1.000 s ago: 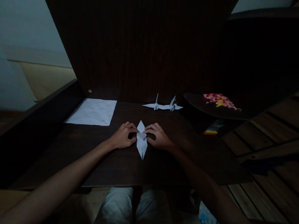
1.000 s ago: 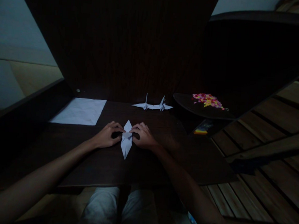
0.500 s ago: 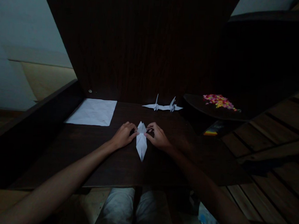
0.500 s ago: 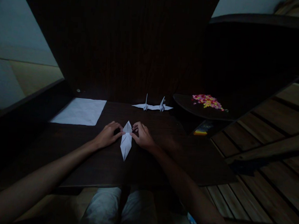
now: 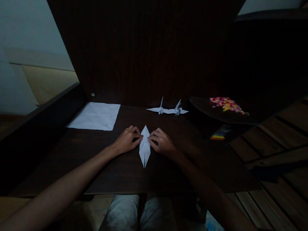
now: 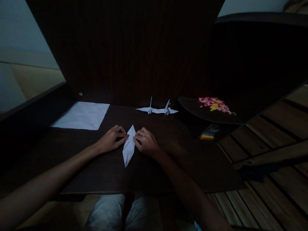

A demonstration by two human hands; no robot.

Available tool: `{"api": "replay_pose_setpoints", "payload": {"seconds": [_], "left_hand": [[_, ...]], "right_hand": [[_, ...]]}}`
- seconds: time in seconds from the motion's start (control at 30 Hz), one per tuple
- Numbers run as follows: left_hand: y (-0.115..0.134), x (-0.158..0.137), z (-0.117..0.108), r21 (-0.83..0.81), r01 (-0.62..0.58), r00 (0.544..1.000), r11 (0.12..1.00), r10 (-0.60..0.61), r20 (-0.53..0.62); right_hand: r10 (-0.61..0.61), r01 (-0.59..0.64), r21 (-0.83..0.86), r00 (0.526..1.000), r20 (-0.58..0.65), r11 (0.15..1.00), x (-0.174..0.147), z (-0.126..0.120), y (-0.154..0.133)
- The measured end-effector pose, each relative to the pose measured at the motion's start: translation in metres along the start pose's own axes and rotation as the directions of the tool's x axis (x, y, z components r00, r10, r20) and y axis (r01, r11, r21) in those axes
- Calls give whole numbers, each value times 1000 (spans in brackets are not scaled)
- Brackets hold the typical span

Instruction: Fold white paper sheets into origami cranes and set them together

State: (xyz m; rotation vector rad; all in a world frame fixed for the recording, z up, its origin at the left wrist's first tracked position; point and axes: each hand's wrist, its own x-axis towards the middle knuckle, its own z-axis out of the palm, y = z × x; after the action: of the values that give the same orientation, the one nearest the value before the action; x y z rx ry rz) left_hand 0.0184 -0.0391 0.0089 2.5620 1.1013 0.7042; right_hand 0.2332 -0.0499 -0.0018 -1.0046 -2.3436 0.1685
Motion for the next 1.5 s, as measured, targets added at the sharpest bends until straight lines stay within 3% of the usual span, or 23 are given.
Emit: {"api": "replay_pose_setpoints", "payload": {"seconds": [0.13,0.3,0.53,0.73,1.0,1.27,1.5], "left_hand": [[0,-1,-2,42,9,1000,999,-10,21],[1,0,-2,54,118,992,992,-116,-42],[6,1,-6,3,164,986,987,-164,-23],[10,3,-10,-61,159,987,985,-160,-5],[10,2,-8,29,293,956,956,-292,-40],[8,3,-10,-59,228,973,972,-225,50],[8,3,-8,-136,210,978,968,-210,16]], "right_hand": [[-29,29,14,999,29,1000,-1,-7,-7],[-75,73,35,995,61,997,-2,-13,-11],[-150,146,46,985,81,988,-3,-6,-6],[-150,150,9,986,78,989,-1,-3,-8],[-150,154,-49,986,77,987,-3,-3,-8],[-180,181,-34,984,11,983,-1,-3,-9],[-147,135,-154,987,-68,979,-1,-3,-11]]}}
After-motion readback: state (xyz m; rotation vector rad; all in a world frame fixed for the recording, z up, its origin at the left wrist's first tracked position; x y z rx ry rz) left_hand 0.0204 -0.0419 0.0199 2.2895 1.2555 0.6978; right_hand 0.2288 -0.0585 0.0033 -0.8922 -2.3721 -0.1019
